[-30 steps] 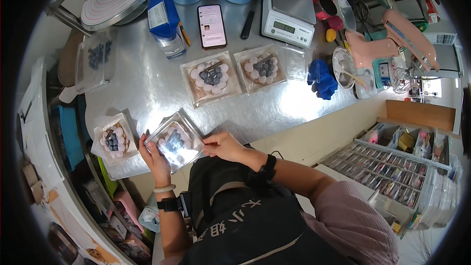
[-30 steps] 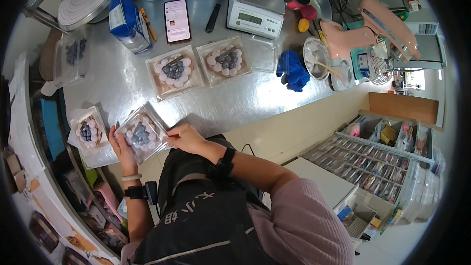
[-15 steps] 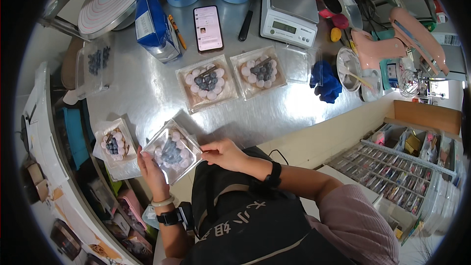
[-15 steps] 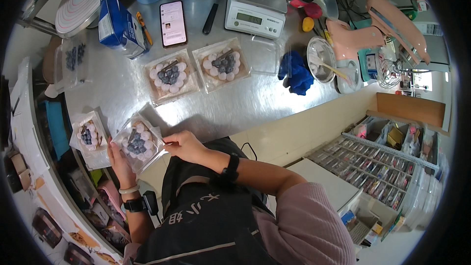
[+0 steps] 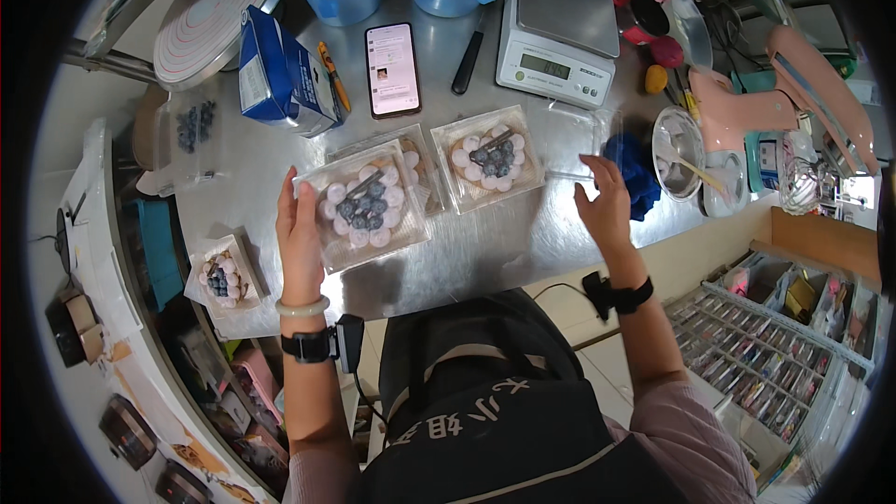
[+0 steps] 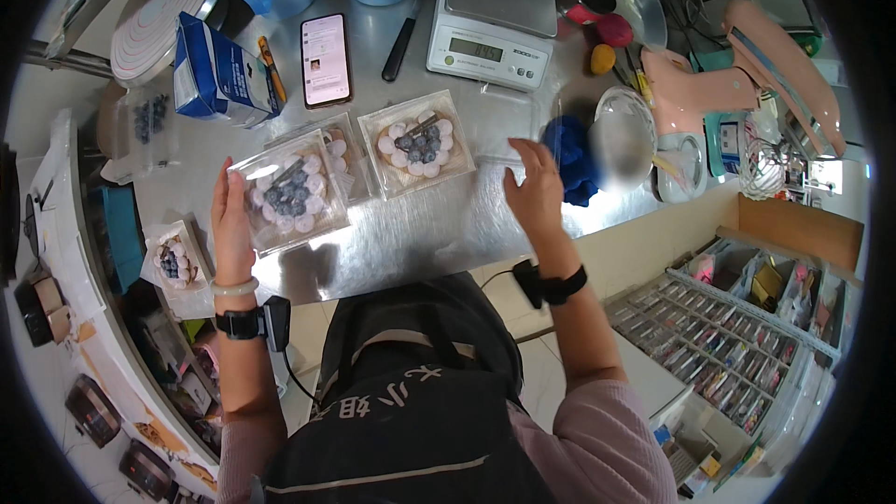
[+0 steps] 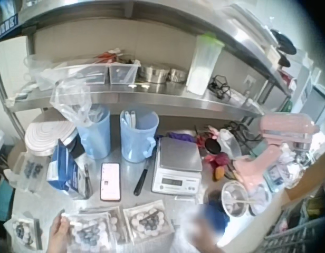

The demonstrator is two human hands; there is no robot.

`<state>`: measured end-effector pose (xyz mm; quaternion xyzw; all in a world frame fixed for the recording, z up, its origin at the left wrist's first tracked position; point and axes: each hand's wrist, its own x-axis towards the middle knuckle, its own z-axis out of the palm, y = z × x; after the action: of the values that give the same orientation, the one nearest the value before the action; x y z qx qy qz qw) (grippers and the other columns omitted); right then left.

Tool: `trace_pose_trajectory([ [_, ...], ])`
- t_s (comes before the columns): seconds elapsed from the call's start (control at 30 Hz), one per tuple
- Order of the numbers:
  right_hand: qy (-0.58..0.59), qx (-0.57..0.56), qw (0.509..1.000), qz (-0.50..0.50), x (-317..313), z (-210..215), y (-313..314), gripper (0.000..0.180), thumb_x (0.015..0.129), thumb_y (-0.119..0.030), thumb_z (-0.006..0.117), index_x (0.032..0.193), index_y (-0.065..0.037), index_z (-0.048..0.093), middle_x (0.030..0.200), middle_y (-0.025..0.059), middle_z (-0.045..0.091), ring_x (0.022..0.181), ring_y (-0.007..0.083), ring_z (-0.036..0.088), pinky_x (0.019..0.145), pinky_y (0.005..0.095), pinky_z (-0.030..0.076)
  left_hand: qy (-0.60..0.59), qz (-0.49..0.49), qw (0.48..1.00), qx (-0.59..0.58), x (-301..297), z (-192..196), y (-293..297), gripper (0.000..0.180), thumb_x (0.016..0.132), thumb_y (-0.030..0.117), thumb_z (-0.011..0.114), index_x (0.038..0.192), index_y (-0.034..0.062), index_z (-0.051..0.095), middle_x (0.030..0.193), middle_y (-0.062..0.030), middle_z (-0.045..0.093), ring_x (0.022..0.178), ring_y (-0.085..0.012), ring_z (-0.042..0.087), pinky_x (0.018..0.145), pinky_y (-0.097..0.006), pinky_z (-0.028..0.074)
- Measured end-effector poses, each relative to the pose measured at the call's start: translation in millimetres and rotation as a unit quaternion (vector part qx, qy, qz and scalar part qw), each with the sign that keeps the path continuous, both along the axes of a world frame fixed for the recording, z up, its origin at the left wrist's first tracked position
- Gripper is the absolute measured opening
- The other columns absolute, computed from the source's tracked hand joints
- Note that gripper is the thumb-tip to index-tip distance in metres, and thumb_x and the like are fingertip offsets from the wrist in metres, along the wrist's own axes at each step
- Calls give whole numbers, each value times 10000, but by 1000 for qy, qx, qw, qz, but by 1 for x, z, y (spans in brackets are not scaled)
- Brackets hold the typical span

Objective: The person places small heart-shaped desserts decorated with blueberries into clear plastic containers, sprinkles powder over them using a shaker, and seals the containers with tape.

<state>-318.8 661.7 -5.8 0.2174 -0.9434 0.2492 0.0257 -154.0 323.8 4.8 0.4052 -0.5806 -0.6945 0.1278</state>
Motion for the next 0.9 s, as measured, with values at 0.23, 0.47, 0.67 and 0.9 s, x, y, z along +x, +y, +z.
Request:
trace_pose_trajectory([
  [0.23, 54, 85, 980, 172, -35, -32, 39, 260, 705, -64, 637, 961, -67, 599, 875, 60, 602, 826, 257, 566, 788, 354, 420, -5, -15, 1000, 0, -28, 0, 5, 507, 908, 331, 466, 1299, 24, 370, 1251, -103, 431, 1126, -162, 418, 944, -259, 319],
  [0.47, 93, -19, 993, 76, -17, 26, 42, 173, 766, 48, 559, 930, 6, 595, 792, 130, 604, 672, 275, 580, 583, 331, 466, -19, -14, 999, -34, -29, -14, 5, 578, 888, 355, 499, 1312, 1, 327, 1163, -106, 476, 1009, -146, 468, 871, -252, 372],
  [0.67, -13, -436, 899, -39, 59, 111, -7, 166, 927, -108, 386, 903, 6, 505, 762, 107, 549, 577, 164, 501, 455, 286, 422, 24, 48, 960, -275, 10, 26, -3, 415, 936, 318, 384, 1165, -10, 493, 1166, -114, 486, 988, -164, 494, 857, -289, 379],
  [0.9, -492, -273, 820, 102, 141, 153, -214, 229, 921, -137, 434, 1035, 7, 570, 535, -14, 454, 433, 38, 386, 410, 180, 292, 267, -107, 947, 144, 122, 81, -46, 835, 791, 660, 391, 1317, 17, 307, 1019, -109, 539, 842, -201, 551, 736, -292, 415],
])
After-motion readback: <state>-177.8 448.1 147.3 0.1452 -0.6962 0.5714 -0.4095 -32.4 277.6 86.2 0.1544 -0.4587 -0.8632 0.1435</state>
